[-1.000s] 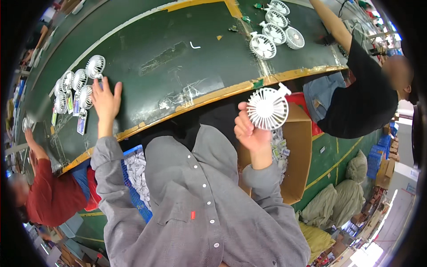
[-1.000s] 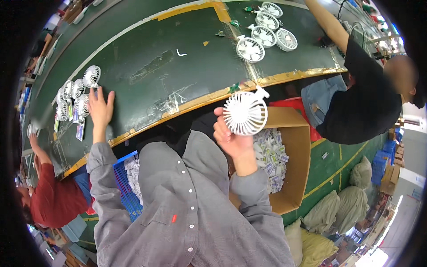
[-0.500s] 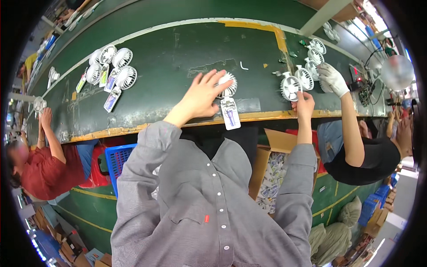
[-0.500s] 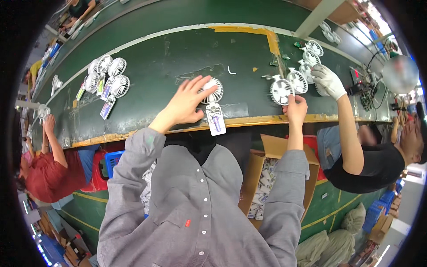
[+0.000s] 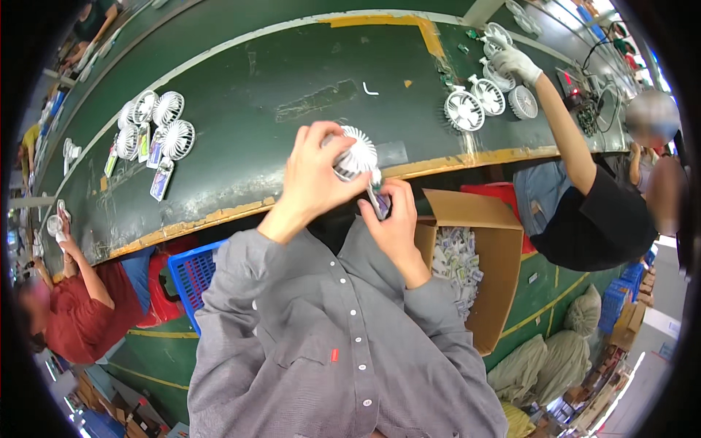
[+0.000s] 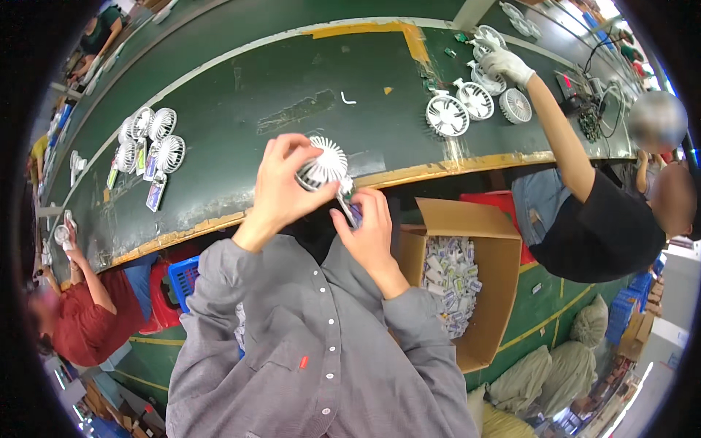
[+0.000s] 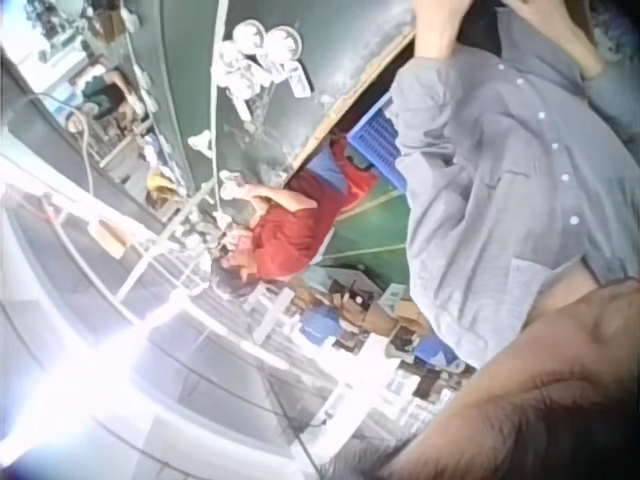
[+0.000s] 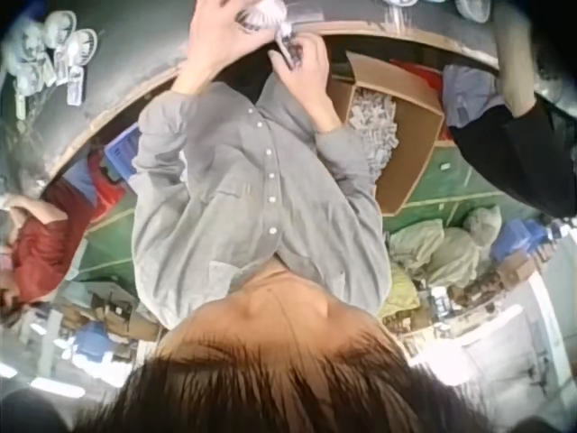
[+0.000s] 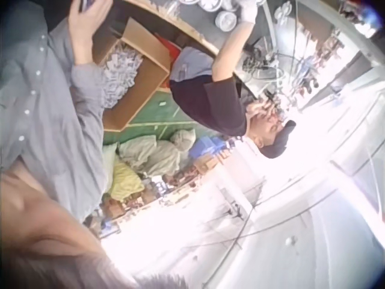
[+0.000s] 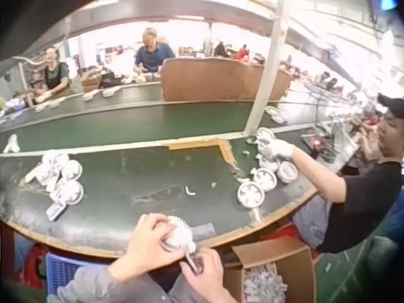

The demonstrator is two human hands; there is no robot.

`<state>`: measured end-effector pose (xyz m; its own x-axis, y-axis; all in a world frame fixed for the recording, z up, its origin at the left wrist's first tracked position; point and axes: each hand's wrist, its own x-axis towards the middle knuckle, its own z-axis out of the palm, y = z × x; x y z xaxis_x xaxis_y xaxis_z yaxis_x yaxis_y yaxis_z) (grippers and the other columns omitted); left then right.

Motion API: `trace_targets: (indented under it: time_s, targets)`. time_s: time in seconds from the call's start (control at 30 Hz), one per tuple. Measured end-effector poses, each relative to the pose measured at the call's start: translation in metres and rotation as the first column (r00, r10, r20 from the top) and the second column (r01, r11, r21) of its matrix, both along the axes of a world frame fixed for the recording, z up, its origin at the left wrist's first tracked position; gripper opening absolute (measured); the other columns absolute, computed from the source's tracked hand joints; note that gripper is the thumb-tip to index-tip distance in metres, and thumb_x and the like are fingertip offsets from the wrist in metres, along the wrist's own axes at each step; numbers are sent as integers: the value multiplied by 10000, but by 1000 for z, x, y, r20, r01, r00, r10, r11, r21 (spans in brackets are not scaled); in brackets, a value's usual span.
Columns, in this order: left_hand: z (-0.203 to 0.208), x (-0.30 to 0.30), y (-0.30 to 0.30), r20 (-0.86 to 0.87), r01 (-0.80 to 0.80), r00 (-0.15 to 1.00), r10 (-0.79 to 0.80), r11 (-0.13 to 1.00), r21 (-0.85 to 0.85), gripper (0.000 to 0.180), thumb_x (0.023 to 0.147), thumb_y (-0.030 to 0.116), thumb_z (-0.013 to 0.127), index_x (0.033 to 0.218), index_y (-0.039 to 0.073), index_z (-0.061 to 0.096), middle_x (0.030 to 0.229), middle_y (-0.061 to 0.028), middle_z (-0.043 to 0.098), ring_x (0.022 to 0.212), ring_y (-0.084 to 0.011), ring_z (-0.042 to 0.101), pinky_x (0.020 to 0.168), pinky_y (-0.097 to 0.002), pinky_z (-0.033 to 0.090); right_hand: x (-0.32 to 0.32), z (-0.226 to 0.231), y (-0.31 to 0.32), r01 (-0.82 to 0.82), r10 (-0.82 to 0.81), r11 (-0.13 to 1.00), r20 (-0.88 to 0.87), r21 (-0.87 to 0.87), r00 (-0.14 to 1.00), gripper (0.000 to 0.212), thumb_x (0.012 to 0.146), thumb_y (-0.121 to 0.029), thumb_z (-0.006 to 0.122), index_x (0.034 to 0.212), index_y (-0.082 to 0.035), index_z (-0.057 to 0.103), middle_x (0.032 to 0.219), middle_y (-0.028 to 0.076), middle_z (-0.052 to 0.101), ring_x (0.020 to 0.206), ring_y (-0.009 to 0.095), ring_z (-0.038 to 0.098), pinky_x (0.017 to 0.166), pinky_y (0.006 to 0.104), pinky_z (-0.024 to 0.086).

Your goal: Assembling portable handheld fans on a production line by attaching labels and components.

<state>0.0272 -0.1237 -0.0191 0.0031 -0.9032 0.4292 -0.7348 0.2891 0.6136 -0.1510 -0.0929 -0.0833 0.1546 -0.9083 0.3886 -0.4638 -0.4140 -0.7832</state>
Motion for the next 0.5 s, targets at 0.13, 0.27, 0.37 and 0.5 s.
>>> trace_targets:
  time_s: [0.13, 0.27, 0.37, 0.5]
  targets:
    - [11, -11, 21, -11, -5, 1000, 4, 989, -145, 455, 552, 285, 833, 909, 55, 669, 1008, -141, 582, 926, -331, 545, 767, -420, 491, -9, 3, 19, 127, -127, 992, 35, 13, 991, 323, 698, -45, 751, 947, -6, 550, 1010, 151, 570, 932, 312, 567, 819, 372, 474]
    - [26, -17, 34, -77, 103, 991, -113, 987, -121, 393, 569, 246, 789, 890, 69, 648, 1019, -90, 546, 1006, -303, 512, 727, -402, 544, -31, 17, 41, -12, -5, 985, 96, 174, 995, 249, 700, -36, 735, 891, 15, 584, 1020, 154, 597, 920, 279, 588, 799, 345, 474]
    - [36, 3, 38, -86, 173, 980, -178, 983, -60, 400, 574, 236, 822, 897, 84, 639, 1036, -57, 560, 1014, -280, 520, 743, -393, 526, -45, 34, 52, -321, 290, 886, 139, 335, 947, 282, 676, -11, 740, 914, 37, 598, 999, 143, 598, 820, 214, 579, 711, 293, 472]
    - [39, 28, 33, -154, 331, 939, -306, 927, 178, 390, 608, 265, 816, 891, 68, 634, 1030, -62, 563, 1000, -266, 526, 789, -375, 493, -66, 33, 57, -726, 394, 515, 627, 455, 672, 315, 689, 12, 732, 980, 46, 617, 1068, 155, 586, 876, 214, 600, 769, 303, 486]
